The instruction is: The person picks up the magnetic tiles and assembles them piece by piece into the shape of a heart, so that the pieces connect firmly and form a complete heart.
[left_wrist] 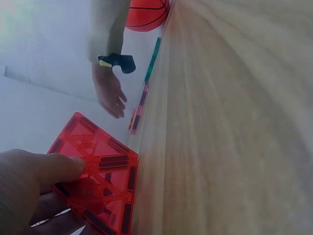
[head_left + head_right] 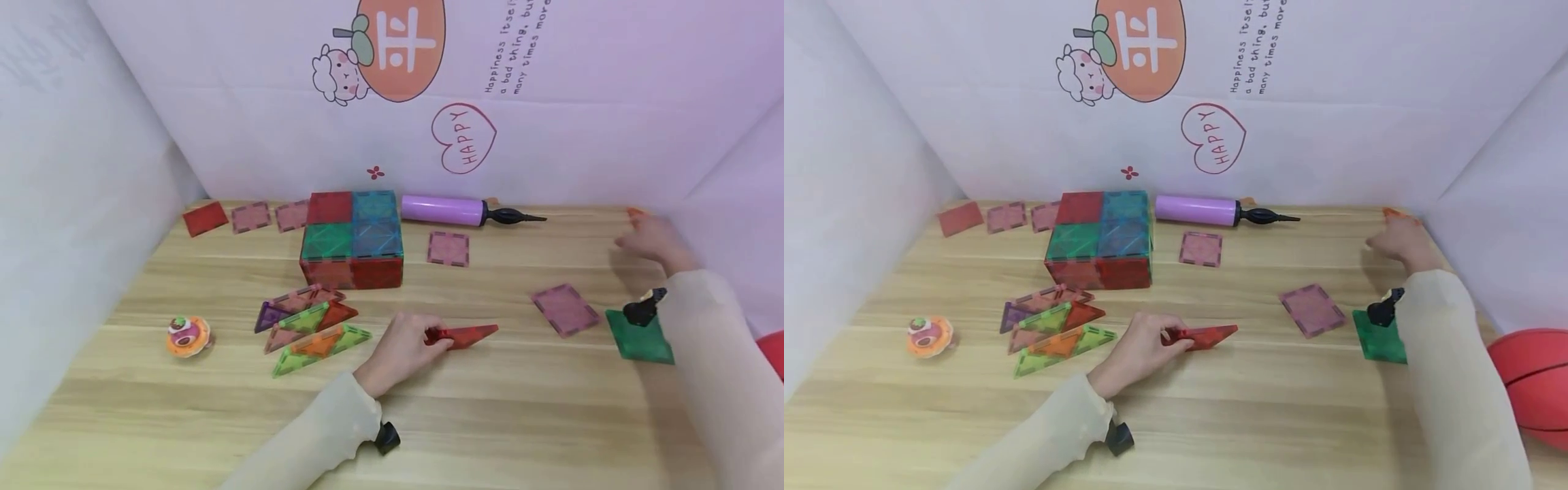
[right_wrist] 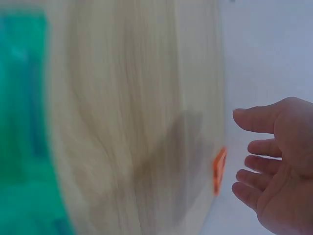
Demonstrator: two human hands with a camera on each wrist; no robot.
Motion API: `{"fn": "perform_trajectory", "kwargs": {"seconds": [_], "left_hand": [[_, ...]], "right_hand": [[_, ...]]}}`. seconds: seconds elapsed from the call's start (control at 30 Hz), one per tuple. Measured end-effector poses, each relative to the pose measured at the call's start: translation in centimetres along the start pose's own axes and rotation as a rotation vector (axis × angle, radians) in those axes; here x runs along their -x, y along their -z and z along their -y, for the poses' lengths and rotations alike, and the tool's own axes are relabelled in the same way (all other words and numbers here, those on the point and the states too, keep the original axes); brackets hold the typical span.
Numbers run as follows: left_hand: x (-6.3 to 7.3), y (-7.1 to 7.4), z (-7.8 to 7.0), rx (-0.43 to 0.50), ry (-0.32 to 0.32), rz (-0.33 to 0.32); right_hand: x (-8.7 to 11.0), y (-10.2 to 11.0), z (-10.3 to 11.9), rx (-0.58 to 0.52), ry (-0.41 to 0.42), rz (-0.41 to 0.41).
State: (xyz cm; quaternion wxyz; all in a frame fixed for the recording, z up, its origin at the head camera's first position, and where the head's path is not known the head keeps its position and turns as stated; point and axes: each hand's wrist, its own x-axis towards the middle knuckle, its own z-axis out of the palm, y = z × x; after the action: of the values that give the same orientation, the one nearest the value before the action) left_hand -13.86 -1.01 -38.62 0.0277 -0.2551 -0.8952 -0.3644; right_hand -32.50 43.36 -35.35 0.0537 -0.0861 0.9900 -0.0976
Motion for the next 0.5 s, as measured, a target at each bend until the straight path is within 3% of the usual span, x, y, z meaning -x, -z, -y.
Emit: {"fn": "perform_trajectory", "kwargs": {"seconds": [0.13, 0.23, 0.4, 0.5], "left_hand": [[0.1, -0.2, -0.6, 0.028, -0.013, 0.020], [0.1, -0.3, -0.9, 0.040, -0.013, 0.027], [0.2, -0.2, -0.7, 0.043, -0.004, 0.037], [0.1, -0.1, -0.5, 0.030, 0.001, 0.033]], "right_hand": [[0.4, 0.3, -2.6, 0.068, 0.022, -0.003], [0.9, 0.2, -3.3, 0.032, 0.000, 0.039], [2.2, 0.4, -2.4, -0.061, -0.031, 0.235], [2.3, 0.3, -1.2, -0.005, -0.004, 0.284]]}}
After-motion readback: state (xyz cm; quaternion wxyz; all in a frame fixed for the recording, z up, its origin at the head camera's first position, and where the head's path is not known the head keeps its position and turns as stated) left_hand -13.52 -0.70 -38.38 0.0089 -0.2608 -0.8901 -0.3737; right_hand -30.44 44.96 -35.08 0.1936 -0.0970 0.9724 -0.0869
